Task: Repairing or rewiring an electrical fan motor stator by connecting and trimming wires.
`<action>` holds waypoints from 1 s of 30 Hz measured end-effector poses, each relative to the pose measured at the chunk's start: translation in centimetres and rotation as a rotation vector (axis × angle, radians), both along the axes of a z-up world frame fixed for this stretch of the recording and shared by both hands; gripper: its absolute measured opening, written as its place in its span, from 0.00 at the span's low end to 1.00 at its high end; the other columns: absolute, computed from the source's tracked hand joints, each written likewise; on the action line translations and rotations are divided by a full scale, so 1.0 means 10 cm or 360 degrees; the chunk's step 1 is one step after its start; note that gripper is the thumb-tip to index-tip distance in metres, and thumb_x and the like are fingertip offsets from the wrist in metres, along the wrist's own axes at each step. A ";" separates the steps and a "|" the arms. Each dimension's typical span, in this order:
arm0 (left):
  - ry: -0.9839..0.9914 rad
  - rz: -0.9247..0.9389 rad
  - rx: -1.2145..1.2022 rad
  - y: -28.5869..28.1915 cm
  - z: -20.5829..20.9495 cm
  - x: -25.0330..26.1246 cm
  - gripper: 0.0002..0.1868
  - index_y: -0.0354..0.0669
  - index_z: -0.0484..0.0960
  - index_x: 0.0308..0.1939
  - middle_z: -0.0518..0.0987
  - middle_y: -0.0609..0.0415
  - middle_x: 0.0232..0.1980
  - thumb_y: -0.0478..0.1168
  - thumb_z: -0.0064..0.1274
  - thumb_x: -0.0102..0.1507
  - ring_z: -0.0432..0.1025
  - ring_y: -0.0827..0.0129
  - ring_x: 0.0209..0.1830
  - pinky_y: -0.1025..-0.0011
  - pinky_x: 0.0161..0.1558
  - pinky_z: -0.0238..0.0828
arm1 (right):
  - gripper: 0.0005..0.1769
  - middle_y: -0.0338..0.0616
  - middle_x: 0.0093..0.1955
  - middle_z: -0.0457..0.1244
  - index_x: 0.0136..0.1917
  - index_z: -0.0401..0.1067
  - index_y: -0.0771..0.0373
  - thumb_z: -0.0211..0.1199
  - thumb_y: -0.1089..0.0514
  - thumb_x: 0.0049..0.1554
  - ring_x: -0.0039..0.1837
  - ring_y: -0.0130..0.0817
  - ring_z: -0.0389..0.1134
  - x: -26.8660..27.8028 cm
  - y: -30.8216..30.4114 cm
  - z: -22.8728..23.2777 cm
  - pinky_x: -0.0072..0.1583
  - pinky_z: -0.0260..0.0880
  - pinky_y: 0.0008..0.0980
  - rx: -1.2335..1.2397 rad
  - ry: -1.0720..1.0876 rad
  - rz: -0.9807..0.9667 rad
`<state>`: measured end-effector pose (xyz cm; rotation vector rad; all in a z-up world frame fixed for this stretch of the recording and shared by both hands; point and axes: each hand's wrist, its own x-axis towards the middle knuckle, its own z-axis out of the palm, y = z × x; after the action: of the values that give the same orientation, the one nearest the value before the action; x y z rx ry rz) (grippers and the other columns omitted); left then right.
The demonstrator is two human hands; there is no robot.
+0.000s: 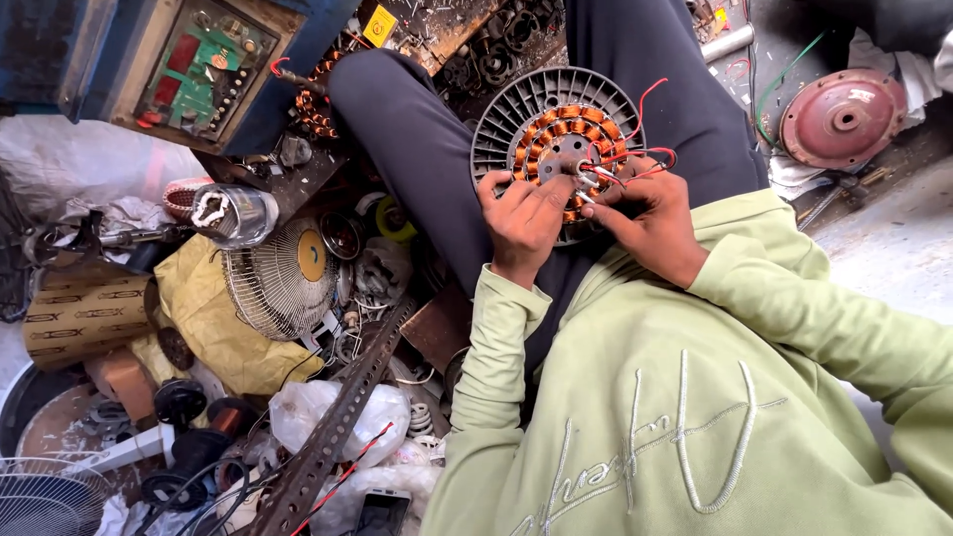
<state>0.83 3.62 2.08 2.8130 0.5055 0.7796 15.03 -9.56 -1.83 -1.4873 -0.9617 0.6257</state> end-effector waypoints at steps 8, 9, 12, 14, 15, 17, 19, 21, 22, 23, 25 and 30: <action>-0.0252 -0.0036 -0.0372 0.05 -0.01 0.05 0.11 0.44 0.83 0.42 0.83 0.59 0.38 0.29 0.67 0.59 0.79 0.67 0.38 0.59 0.60 0.65 | 0.09 0.45 0.40 0.68 0.48 0.81 0.64 0.75 0.67 0.52 0.44 0.35 0.66 -0.05 0.07 -0.05 0.46 0.65 0.33 0.0045 0.0063 -0.0066; -0.0260 -0.0020 -0.0402 0.05 -0.01 0.05 0.12 0.44 0.84 0.42 0.82 0.58 0.36 0.28 0.67 0.58 0.78 0.67 0.37 0.59 0.59 0.65 | 0.08 0.45 0.39 0.68 0.48 0.81 0.64 0.74 0.67 0.52 0.43 0.34 0.67 -0.04 0.06 -0.07 0.46 0.65 0.33 0.0027 0.0055 -0.0031; -0.0242 -0.0026 -0.0402 0.06 -0.02 0.04 0.11 0.43 0.84 0.42 0.83 0.58 0.36 0.28 0.67 0.59 0.79 0.67 0.37 0.59 0.59 0.65 | 0.11 0.45 0.43 0.68 0.50 0.81 0.63 0.76 0.65 0.52 0.45 0.35 0.68 -0.03 0.03 -0.12 0.47 0.66 0.33 0.0045 -0.0018 -0.0024; -0.0253 -0.0017 -0.0396 0.06 0.01 0.06 0.11 0.44 0.84 0.42 0.83 0.58 0.36 0.29 0.67 0.59 0.79 0.67 0.38 0.59 0.60 0.65 | 0.17 0.47 0.46 0.68 0.53 0.80 0.63 0.77 0.63 0.49 0.48 0.38 0.68 -0.02 0.00 0.03 0.50 0.67 0.35 0.0106 -0.0122 -0.0037; -0.0266 -0.0013 -0.0389 0.06 0.02 0.08 0.11 0.44 0.84 0.42 0.83 0.58 0.37 0.30 0.67 0.59 0.79 0.66 0.39 0.59 0.60 0.65 | 0.23 0.48 0.50 0.67 0.56 0.79 0.64 0.78 0.60 0.46 0.50 0.42 0.68 -0.01 -0.02 0.09 0.54 0.69 0.37 0.0169 -0.0228 -0.0053; -0.0269 -0.0013 -0.0424 0.06 0.02 0.07 0.11 0.45 0.84 0.41 0.83 0.58 0.36 0.31 0.68 0.58 0.79 0.66 0.39 0.59 0.60 0.65 | 0.18 0.47 0.49 0.67 0.54 0.79 0.63 0.75 0.63 0.49 0.49 0.39 0.68 0.02 -0.10 -0.03 0.51 0.67 0.34 0.0115 -0.0111 -0.0082; -0.0278 -0.0010 -0.0449 0.06 0.02 0.09 0.11 0.46 0.84 0.41 0.83 0.59 0.36 0.32 0.69 0.58 0.79 0.66 0.39 0.60 0.60 0.64 | 0.14 0.45 0.49 0.67 0.52 0.79 0.62 0.73 0.65 0.51 0.47 0.36 0.68 0.06 -0.17 -0.12 0.47 0.65 0.31 0.0071 0.0001 -0.0105; -0.0269 0.0005 -0.0487 0.06 0.04 0.09 0.11 0.47 0.84 0.41 0.83 0.60 0.36 0.33 0.69 0.58 0.79 0.67 0.39 0.60 0.60 0.64 | 0.11 0.45 0.47 0.64 0.51 0.78 0.64 0.67 0.67 0.53 0.38 0.32 0.59 0.11 -0.19 -0.18 0.41 0.57 0.27 -0.0137 0.0435 -0.0105; -0.0269 0.0007 -0.0482 0.07 0.03 0.08 0.11 0.47 0.84 0.41 0.83 0.60 0.36 0.33 0.69 0.58 0.79 0.67 0.39 0.60 0.60 0.64 | 0.11 0.45 0.47 0.64 0.51 0.78 0.64 0.67 0.67 0.53 0.38 0.32 0.59 0.12 -0.16 -0.12 0.41 0.57 0.27 -0.0133 0.0435 -0.0103; -0.0267 0.0004 -0.0486 0.07 0.02 0.08 0.11 0.47 0.84 0.41 0.83 0.60 0.36 0.33 0.69 0.58 0.79 0.68 0.39 0.61 0.60 0.64 | 0.12 0.45 0.48 0.65 0.52 0.78 0.65 0.69 0.68 0.53 0.45 0.34 0.63 0.12 -0.13 -0.06 0.47 0.62 0.29 0.0020 0.0153 -0.0066; -0.0263 0.0001 -0.0491 0.07 0.01 0.08 0.10 0.47 0.84 0.41 0.83 0.61 0.36 0.33 0.69 0.58 0.79 0.69 0.39 0.61 0.60 0.64 | 0.12 0.45 0.49 0.67 0.52 0.79 0.65 0.70 0.68 0.53 0.52 0.36 0.68 0.11 -0.10 0.00 0.53 0.67 0.31 0.0169 -0.0128 -0.0025; -0.0194 0.0000 -0.0549 0.07 0.21 0.07 0.09 0.46 0.84 0.41 0.84 0.58 0.40 0.32 0.67 0.59 0.79 0.64 0.45 0.62 0.60 0.65 | 0.11 0.44 0.51 0.64 0.54 0.79 0.63 0.62 0.69 0.59 0.49 0.25 0.68 0.21 -0.11 -0.10 0.50 0.67 0.25 0.0094 0.0417 -0.0199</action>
<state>1.58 4.36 4.21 2.4340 0.5594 0.7739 17.13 -10.63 -2.87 -1.3621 -0.6748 0.6763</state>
